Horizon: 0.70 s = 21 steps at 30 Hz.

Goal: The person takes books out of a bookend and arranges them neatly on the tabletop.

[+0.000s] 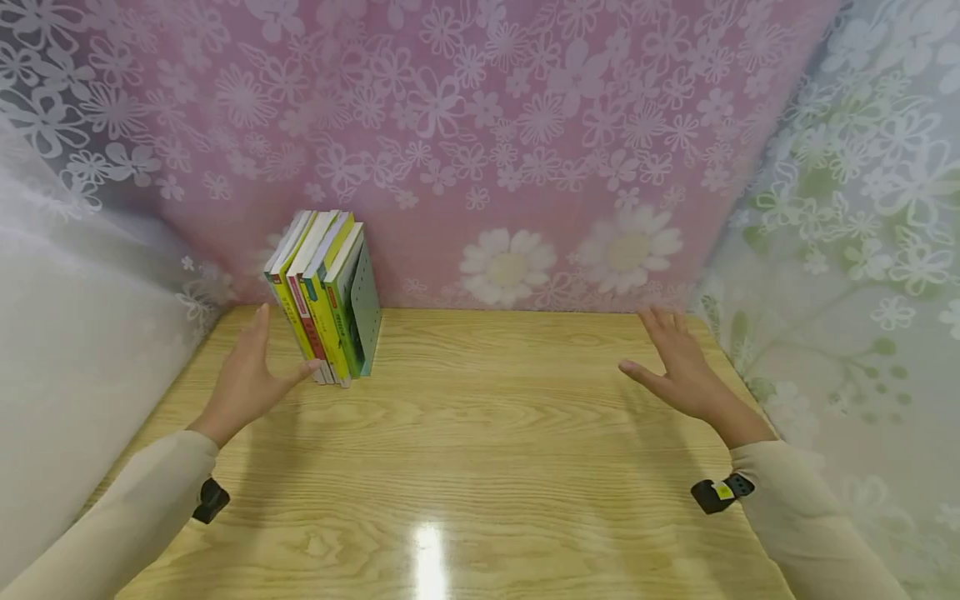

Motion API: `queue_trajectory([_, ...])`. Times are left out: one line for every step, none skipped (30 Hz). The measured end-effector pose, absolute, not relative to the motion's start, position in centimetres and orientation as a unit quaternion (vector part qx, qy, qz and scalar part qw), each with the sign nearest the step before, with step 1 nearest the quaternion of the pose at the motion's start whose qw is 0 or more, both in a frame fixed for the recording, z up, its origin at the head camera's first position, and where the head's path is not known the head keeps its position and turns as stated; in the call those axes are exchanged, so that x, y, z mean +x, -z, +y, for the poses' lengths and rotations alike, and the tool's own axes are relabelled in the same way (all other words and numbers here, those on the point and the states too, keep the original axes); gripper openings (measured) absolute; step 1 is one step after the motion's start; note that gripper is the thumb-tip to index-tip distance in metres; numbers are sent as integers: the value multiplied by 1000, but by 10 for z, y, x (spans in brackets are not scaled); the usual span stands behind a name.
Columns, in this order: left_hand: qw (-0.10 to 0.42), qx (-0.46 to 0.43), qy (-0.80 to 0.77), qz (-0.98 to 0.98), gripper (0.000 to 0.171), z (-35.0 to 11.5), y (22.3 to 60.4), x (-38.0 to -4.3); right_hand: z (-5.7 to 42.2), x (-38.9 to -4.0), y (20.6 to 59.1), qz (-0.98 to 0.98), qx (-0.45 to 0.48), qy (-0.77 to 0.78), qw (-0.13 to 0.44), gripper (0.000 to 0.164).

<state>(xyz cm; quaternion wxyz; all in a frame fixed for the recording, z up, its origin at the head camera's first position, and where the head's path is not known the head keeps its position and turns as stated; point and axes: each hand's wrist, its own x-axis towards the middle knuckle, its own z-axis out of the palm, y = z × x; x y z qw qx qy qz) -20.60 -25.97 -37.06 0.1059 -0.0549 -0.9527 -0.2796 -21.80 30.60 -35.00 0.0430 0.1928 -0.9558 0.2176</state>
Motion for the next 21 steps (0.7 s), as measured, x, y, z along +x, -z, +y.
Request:
queue_trajectory([101,-49,301,-947,110,-261,371,-208,304,-219,351,-953,195,-229,43,87])
queue_trajectory([95,-40,322,-941,109,-262,371,-210,302,-219,351,-950,196,-240,42,87])
queue_trajectory([89,-31,342,-935,109,-264,371,-212,300,-220,353,-947,196,-250,40,87])
queue_trajectory([82,-21,356,-930,108,-266,372,-214,298,-221,354,-945,195,-260,38,86])
queue_trajectory([76,-11,370,-926,107,-267,372,-216,296,-221,356,-943,194,-269,37,86])
queue_trajectory([70,-2,386,-920,105,-269,373,-218,294,-222,358,-940,193,-278,35,85])
queue_trajectory([68,3,403,-913,104,-270,373,-220,293,-222,360,-938,192,-287,35,84])
queue_trajectory([66,6,422,-904,102,-271,374,-222,291,-222,362,-936,190,-296,35,83])
queue_trajectory([66,7,442,-895,100,-272,375,-224,290,-222,365,-933,189,-303,37,82])
queue_trajectory([65,6,460,-885,99,-272,376,-226,288,-222,367,-931,188,-312,38,81])
queue_trajectory([64,4,480,-875,98,-273,377,-228,286,-222,370,-927,187,-323,39,80])
queue_trajectory([65,1,497,-865,97,-273,378,-230,284,-222,372,-924,186,-331,39,80])
queue_trajectory([67,-1,510,-857,96,-273,379,-232,283,-221,375,-921,185,-340,39,78])
queue_trajectory([67,-2,521,-851,96,-273,380,-233,281,-221,377,-918,184,-349,38,78])
queue_trajectory([68,-1,530,-845,95,-272,381,-235,278,-221,379,-916,182,-357,36,77])
queue_trajectory([70,0,538,-840,94,-272,382,-237,276,-220,382,-913,180,-366,35,76])
queue_trajectory([72,4,546,-835,93,-271,383,-238,273,-220,384,-909,178,-375,31,75])
queue_trajectory([74,8,553,-830,92,-270,383,-240,271,-220,386,-906,177,-384,28,74])
queue_trajectory([77,13,560,-825,91,-269,384,-242,268,-220,388,-901,176,-396,23,73])
queue_trajectory([78,16,569,-819,89,-268,386,-244,266,-220,391,-896,176,-406,19,72])
queue_trajectory([80,20,576,-813,88,-267,387,-245,263,-219,393,-891,177,-417,16,71])
